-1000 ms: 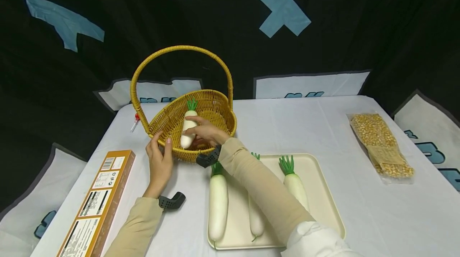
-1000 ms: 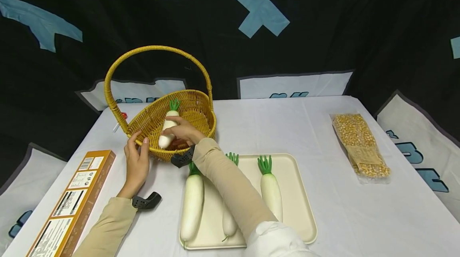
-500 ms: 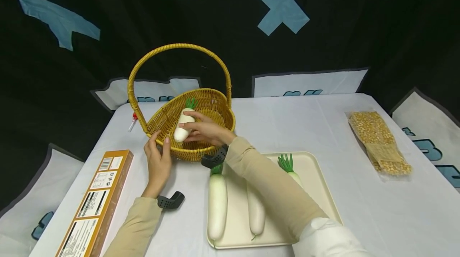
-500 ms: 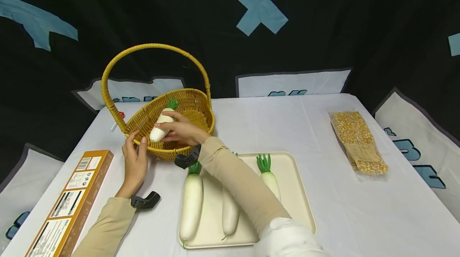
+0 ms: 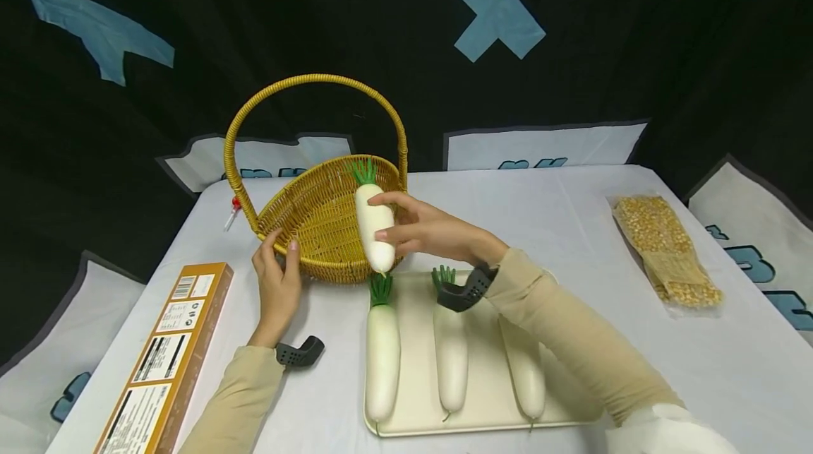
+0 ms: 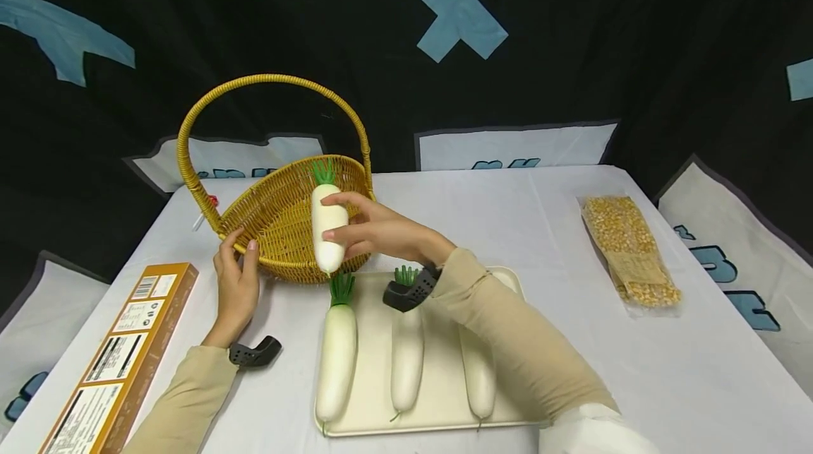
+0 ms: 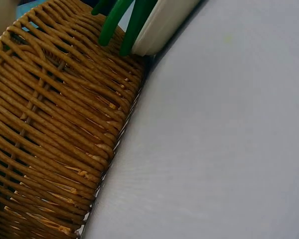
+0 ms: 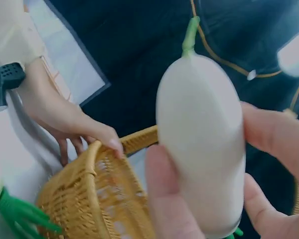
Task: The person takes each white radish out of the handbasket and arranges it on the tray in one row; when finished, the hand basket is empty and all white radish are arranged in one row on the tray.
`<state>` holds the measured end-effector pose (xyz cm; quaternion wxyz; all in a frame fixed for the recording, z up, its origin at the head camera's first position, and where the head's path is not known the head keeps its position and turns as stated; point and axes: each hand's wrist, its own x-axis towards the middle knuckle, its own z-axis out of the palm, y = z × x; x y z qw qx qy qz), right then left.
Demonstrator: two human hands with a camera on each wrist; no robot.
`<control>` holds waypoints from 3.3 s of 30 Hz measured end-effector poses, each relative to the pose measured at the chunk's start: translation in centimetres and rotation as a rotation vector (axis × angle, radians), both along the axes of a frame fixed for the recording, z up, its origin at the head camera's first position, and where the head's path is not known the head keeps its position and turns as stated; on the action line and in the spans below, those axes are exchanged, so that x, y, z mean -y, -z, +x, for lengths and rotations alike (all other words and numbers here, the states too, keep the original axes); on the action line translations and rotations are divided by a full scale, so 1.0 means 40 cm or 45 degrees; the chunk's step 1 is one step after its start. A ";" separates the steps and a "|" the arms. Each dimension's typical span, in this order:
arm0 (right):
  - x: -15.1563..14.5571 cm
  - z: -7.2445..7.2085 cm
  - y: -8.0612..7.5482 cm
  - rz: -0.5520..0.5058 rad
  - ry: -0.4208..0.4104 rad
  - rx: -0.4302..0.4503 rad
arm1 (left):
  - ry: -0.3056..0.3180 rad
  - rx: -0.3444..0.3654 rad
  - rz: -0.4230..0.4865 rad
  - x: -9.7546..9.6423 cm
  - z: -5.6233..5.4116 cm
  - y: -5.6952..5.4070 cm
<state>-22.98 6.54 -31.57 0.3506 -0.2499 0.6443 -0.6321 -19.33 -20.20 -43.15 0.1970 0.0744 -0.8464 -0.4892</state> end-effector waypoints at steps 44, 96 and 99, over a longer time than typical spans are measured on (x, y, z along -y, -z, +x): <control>-0.569 0.350 0.165 0.687 0.242 -0.376 | 0.008 0.005 -0.003 0.000 0.002 0.000; -0.554 0.351 0.106 1.025 0.450 -0.652 | -0.067 -0.057 -0.050 -0.025 0.031 -0.096; -0.548 0.352 0.093 1.014 0.500 -0.728 | -0.074 -0.150 -0.082 -0.036 0.051 -0.145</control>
